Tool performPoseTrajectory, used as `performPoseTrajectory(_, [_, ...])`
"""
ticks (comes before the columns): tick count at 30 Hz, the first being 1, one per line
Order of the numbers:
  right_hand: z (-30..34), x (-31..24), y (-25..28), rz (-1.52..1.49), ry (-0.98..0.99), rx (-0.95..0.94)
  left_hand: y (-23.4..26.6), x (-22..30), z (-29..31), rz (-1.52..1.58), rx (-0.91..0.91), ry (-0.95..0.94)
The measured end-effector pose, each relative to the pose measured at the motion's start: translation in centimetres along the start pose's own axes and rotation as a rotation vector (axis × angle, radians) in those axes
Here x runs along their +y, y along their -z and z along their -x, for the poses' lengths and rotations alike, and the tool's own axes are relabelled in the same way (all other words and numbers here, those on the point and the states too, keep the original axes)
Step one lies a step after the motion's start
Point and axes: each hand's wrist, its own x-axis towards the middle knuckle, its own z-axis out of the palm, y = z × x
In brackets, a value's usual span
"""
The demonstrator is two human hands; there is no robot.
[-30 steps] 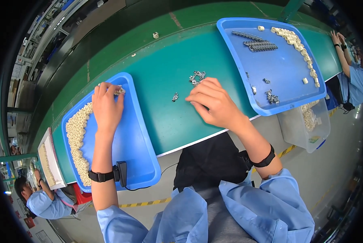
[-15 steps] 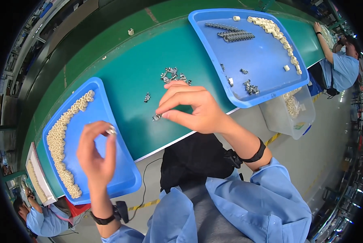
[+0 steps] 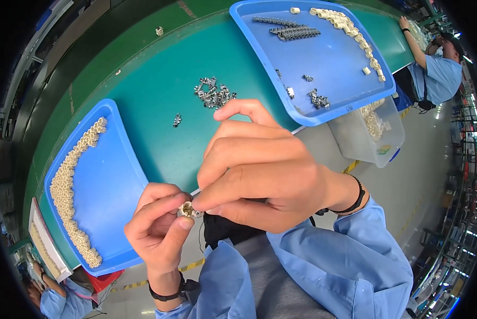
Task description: The person is manually assembling small electronics components into a carrier strip at a factory workbench.
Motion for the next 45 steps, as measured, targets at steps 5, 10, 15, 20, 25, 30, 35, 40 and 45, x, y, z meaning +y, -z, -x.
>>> performPoseTrajectory(5, [-0.1, 0.0, 0.0, -0.002, 0.014, -0.036, -0.9, 0.1, 0.1, 0.086, 0.068, 0.041])
performPoseTrajectory(10, [0.0, -0.3, 0.3, 0.003, 0.001, -0.050, -0.7, -0.2, 0.2, 0.140, 0.026, 0.051])
performPoseTrajectory(15, [0.2, -0.4, 0.5, 0.014, -0.012, -0.036, -1.0, -0.4, 0.1, 0.147, 0.030, 0.042])
performPoseTrajectory(20, [0.4, -0.4, 0.6, 0.042, -0.022, -0.035, -1.4, -0.5, -0.2, 0.147, 0.028, 0.036])
performPoseTrajectory(25, [0.4, -0.7, 0.6, 0.037, -0.056, -0.025, -1.2, -0.5, -0.1, 0.127, 0.011, 0.045])
performPoseTrajectory(30, [0.7, -0.7, 0.4, 0.031, -0.079, -0.035, -1.3, -0.6, 0.0, 0.139, 0.016, 0.049])
performPoseTrajectory(35, [0.7, -1.0, 0.5, 0.052, -0.087, -0.038, -1.4, -0.8, 0.0, 0.156, 0.017, 0.059])
performPoseTrajectory(40, [0.8, -1.1, 0.7, 0.084, -0.088, -0.094, -1.4, -1.1, -0.2, 0.242, 0.006, 0.092])
performPoseTrajectory(45, [1.4, -0.6, 0.2, 0.026, -0.032, -0.144, -1.2, -1.4, -0.2, 0.539, -0.029, 0.223])
